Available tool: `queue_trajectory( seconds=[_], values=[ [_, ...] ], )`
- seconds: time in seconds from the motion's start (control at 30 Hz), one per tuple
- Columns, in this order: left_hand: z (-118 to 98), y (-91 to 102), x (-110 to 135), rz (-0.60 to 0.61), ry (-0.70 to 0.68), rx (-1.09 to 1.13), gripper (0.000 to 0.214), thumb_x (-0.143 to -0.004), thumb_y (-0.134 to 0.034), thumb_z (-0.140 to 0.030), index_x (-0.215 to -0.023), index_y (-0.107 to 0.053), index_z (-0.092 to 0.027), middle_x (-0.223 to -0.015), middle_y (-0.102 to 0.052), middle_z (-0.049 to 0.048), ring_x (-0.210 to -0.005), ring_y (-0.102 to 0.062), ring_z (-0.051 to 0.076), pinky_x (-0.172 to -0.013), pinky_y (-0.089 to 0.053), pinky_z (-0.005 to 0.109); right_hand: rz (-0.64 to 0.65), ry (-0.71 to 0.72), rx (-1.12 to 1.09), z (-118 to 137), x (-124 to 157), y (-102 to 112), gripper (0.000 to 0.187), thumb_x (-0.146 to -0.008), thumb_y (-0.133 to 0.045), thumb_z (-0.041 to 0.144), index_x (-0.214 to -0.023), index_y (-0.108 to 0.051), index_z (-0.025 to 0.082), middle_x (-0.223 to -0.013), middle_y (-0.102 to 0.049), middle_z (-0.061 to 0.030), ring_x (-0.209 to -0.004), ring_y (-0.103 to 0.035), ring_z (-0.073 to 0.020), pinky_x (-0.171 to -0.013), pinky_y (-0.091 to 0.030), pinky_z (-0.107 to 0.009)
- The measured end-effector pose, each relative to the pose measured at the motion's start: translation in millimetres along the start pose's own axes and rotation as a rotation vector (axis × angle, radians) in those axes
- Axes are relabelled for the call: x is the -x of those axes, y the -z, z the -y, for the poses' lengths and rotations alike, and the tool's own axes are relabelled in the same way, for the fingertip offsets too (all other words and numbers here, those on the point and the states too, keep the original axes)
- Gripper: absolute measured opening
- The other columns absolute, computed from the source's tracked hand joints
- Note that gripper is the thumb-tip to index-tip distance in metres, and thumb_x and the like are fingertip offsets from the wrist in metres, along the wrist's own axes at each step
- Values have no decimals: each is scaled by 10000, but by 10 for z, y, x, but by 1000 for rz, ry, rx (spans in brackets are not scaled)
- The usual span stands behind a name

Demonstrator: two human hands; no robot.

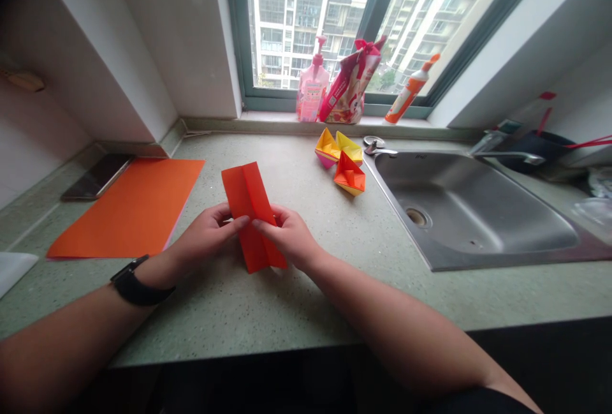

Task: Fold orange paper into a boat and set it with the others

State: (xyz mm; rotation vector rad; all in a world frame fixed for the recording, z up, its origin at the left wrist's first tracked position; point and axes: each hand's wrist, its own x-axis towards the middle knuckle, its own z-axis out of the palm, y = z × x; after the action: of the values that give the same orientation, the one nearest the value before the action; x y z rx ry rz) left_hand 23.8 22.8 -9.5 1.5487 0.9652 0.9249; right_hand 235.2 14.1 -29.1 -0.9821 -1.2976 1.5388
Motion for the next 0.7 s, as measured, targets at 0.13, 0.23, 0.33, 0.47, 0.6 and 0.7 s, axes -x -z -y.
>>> queue_trajectory(
  seconds=[0.13, 0.23, 0.33, 0.47, 0.6, 0.7],
  values=[
    [-10, -41, 8, 10, -33, 89, 464, -951, -795, -499, -1285, -738, -183, -1344, -785, 131, -1239, -745, 321, -1070, -597, 455, -28, 97, 121, 16, 16, 2, 394, -874, -868, 498, -1191, -811, 271, -1207, -837, -51, -1102, -773, -278, -1022, -608, -470],
    [-2, -55, 23, -45, -84, 101, 478, -928, -826, -465, -1299, -692, -194, -1330, -779, 130, -1220, -746, 303, -1049, -599, 440, -51, 190, 251, 34, 52, -8, 309, -914, -819, 457, -1162, -815, 272, -1159, -842, -43, -1059, -771, -277, -977, -610, -458],
    [11, -48, 45, -144, -100, -13, 481, -891, -859, -500, -1222, -663, -211, -1191, -785, 101, -1062, -755, 262, -915, -612, 393, -99, 290, 422, 70, 104, -31, 210, -950, -756, 393, -1110, -827, 278, -1092, -847, -34, -995, -770, -265, -916, -611, -430],
    [1, -7, 56, -275, -108, -119, 494, -864, -875, -533, -1127, -581, -235, -935, -684, 1, -824, -664, 169, -751, -553, 297, -209, 471, 668, 197, 144, 11, 166, -975, -704, 352, -1054, -829, 275, -995, -834, -46, -886, -749, -248, -811, -597, -392],
    [-31, 65, 27, -372, -176, -86, 406, -939, -791, -461, -1166, -537, -240, -916, -605, -26, -770, -601, 133, -726, -520, 271, -431, 709, 942, 403, 87, 280, 179, -1027, -661, 350, -960, -802, 261, -898, -791, -68, -815, -714, -241, -778, -579, -390],
    [-16, 128, -1, -438, -265, -72, 338, -982, -729, -390, -1221, -540, -242, -1000, -621, -2, -820, -615, 141, -773, -540, 293, -631, 948, 1069, 497, -1, 536, 132, -1027, -675, 302, -970, -791, 271, -879, -776, -40, -821, -714, -234, -823, -575, -399]
  ],
)
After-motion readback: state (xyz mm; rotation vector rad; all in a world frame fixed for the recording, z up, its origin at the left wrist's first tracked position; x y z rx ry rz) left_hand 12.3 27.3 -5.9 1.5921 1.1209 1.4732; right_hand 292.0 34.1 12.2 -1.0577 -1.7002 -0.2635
